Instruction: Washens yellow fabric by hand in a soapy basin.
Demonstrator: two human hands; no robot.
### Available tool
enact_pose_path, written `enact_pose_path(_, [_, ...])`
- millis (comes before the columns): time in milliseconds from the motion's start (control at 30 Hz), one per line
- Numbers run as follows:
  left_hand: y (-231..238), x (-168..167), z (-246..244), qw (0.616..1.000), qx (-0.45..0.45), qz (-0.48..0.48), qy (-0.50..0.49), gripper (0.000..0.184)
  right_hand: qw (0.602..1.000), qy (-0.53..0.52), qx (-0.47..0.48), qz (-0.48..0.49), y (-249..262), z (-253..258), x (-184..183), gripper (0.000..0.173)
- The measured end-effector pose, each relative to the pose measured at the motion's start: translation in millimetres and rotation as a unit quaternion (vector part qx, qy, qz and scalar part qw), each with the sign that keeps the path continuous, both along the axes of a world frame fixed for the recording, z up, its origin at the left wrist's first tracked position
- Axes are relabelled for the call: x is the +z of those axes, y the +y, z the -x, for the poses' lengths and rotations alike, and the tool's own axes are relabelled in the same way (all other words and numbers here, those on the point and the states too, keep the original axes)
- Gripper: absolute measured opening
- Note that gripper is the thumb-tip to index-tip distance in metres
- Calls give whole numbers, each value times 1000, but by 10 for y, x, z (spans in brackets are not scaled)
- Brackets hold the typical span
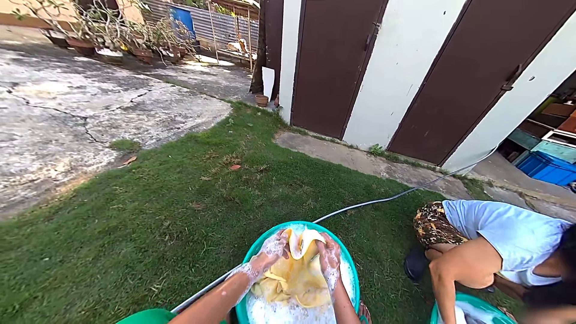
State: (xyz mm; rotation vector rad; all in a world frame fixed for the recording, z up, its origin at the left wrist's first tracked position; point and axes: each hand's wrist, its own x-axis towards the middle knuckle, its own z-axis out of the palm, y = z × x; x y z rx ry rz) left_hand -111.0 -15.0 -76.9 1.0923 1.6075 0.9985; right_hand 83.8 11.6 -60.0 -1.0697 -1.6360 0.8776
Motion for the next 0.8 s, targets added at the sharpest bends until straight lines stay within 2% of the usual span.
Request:
enact_pose_path(33, [-26,-20,-34,1000,4,-1,25,49,1000,-7,17,-1,-15,12,-2,19])
enact_pose_path(67, [-49,-28,-76,1000,25,-2,8,51,999,-19,35,-1,-33,25,7,20])
enact_pose_path(133, [-34,-30,-169,992,101,-7,-70,52,997,-55,56,-9,-52,49,7,20])
enact_pose_path(233, [45,-9,-163,981,118,-21,-151,46,994,-84,67,-15,-86,73,-19,20])
enact_pose_path(267, [60,4,-161,983,112,-15,-145,49,994,-82,72,-20,-99,79,-22,20])
enact_pose_path(333, [41,36,-167,994,84,26,-57,71,994,-76,75,-37,-135,93,-7,21])
enact_pose_path(400, [-29,-2,-152,998,17,56,38,91,993,-75,70,-52,-178,104,16,21])
enact_pose_path(433, [-59,-29,-145,996,-14,68,58,94,993,-80,70,-55,-193,104,26,21])
enact_pose_path(533, [-76,-83,-130,992,-34,91,77,75,990,-108,72,-55,-198,81,47,21])
enact_pose_path(600, [-37,-45,-62,993,19,77,83,65,986,-142,65,-60,-184,39,61,21])
enact_pose_path(733, [85,179,189,986,135,8,94,72,976,-208,48,-47,-127,-40,117,22])
enact_pose_path(800, [113,281,251,981,163,-27,97,68,969,-240,51,-34,-123,-57,158,23])
